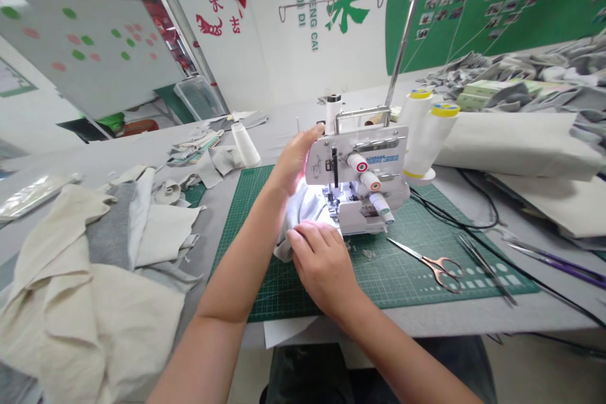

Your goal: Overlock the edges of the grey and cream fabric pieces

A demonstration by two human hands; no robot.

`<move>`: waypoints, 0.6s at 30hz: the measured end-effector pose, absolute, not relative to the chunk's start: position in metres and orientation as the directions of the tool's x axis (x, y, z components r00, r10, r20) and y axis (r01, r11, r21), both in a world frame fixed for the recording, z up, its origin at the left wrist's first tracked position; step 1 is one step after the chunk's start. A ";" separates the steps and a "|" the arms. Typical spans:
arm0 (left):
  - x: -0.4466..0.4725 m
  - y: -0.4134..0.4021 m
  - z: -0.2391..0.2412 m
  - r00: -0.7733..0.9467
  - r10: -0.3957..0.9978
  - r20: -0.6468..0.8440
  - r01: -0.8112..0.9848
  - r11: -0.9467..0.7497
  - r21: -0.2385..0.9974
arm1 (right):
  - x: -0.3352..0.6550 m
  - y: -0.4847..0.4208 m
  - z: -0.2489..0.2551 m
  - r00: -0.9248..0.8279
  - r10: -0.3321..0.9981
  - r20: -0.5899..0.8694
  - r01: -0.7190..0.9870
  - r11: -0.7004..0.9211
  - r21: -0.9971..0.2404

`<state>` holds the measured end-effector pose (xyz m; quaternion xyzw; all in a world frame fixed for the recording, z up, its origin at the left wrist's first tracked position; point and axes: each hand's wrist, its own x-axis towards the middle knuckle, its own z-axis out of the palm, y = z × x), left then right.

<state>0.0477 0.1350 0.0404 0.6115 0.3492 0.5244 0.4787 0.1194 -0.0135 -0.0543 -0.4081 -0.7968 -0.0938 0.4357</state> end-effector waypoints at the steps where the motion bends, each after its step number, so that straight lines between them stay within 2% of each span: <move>1: 0.045 0.130 0.037 0.104 0.913 0.394 0.037 -0.399 0.916 | 0.120 -0.014 -0.054 -0.283 0.570 0.772 0.733 0.648 -0.209; 3: 0.037 0.112 0.028 -0.089 0.808 0.582 0.283 -0.540 0.793 | 0.120 -0.014 -0.052 -0.274 0.573 0.772 0.733 0.644 -0.218; 4: 0.032 0.101 0.023 -0.128 0.754 0.644 0.368 -0.567 0.737 | 0.120 -0.014 -0.052 -0.272 0.572 0.773 0.732 0.645 -0.219; 6: 0.019 0.075 0.014 -0.050 0.729 0.683 0.431 -0.601 0.673 | 0.120 -0.015 -0.051 -0.273 0.573 0.773 0.734 0.643 -0.218; 8: 0.007 0.054 0.009 0.183 0.738 0.650 0.455 -0.650 0.609 | 0.120 -0.015 -0.051 -0.276 0.583 0.764 0.744 0.633 -0.214; 11: -0.006 0.043 0.004 0.468 0.725 0.505 0.461 -0.688 0.561 | 0.121 -0.016 -0.050 -0.265 0.608 0.748 0.752 0.616 -0.234; 14: -0.010 0.051 0.001 0.569 0.712 0.412 0.484 -0.695 0.532 | 0.123 -0.020 -0.048 -0.251 0.628 0.737 0.714 0.634 -0.297; 18: -0.008 0.059 -0.003 0.575 0.718 0.392 0.532 -0.692 0.488 | 0.129 -0.026 -0.046 -0.224 0.647 0.729 0.657 0.653 -0.377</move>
